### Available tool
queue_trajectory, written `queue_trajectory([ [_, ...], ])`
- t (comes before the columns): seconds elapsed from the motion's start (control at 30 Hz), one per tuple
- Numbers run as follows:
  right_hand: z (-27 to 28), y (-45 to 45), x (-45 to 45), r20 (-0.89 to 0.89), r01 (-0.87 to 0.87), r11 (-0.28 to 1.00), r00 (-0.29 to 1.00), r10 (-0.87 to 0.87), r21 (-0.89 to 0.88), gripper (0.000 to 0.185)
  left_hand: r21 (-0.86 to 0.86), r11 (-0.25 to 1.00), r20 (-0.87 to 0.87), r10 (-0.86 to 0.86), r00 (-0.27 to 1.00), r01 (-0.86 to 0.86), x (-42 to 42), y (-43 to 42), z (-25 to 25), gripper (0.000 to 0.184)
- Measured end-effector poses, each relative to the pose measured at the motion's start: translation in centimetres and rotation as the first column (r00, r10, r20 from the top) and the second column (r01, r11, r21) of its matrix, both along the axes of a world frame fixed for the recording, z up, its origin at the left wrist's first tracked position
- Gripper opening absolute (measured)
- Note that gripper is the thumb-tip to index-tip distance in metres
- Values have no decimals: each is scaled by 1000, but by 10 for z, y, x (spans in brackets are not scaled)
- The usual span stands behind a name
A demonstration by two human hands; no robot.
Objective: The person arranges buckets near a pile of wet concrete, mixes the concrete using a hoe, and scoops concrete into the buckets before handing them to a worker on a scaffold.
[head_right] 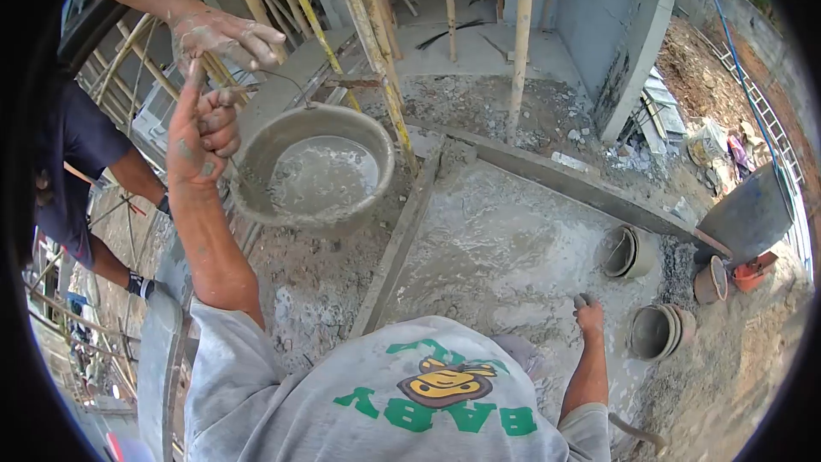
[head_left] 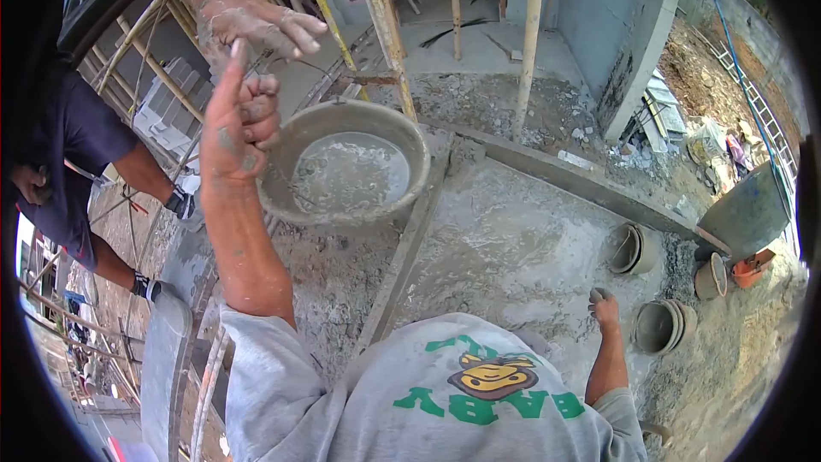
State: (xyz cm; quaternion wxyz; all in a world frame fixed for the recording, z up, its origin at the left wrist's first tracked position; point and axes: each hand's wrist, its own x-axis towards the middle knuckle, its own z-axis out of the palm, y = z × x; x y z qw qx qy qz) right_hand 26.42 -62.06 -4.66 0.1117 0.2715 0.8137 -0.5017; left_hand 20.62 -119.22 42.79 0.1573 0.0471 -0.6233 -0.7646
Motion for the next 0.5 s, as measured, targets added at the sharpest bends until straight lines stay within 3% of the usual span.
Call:
queue_trajectory([
  [0.03, 10, -2, 13, 23, 48, 999, 999, -48, -2, 37, 54, 997, -17, 53, 998, -52, -4, -15, 17, 49],
  [0.07, 18, 4, 33, 56, 109, 994, 993, -109, 4, 37, 118, 992, -14, -46, 999, 47, -9, -43, 30, 45],
  [0.1, -3, 25, 51, 118, 123, 992, 985, -125, 21, 37, 91, 996, -21, 24, 999, -22, -10, -59, 36, 40],
  [0.13, -27, 49, 81, 185, 168, 985, 968, -172, 34, 37, -22, 997, -65, 67, 996, -68, -19, -97, 33, 37],
  [0.17, -21, 56, 110, 269, 213, 968, 932, -242, 133, 38, -59, 955, -161, 278, 947, -291, -19, -95, 32, 28],
  [0.2, -19, 66, 141, 336, 268, 946, 888, -315, 181, 36, -107, 967, -166, 211, 963, -231, -37, -202, 18, 27],
  [0.27, -22, 91, 200, 464, 380, 890, 759, -456, 253, 33, -268, 866, -151, 395, 906, -423, -46, -252, 18, 35],
  [0.33, -25, 100, 254, 457, 545, 787, 644, -613, 288, 31, -410, 666, -260, 570, 780, -623, -45, -270, 3, 45],
  [0.4, -26, 107, 276, 459, 600, 743, 592, -662, 297, 30, -465, 198, -578, 670, 466, -863, -56, -260, -31, 43],
  [0.47, -33, 106, 294, 489, 579, 762, 594, -639, 291, 30, -310, -335, -849, 518, 101, -890, -59, -231, -74, 40],
  [0.5, -37, 107, 294, 530, 541, 794, 603, -596, 278, 31, -312, -111, -692, 707, 146, -944, -72, -143, -113, 38],
])
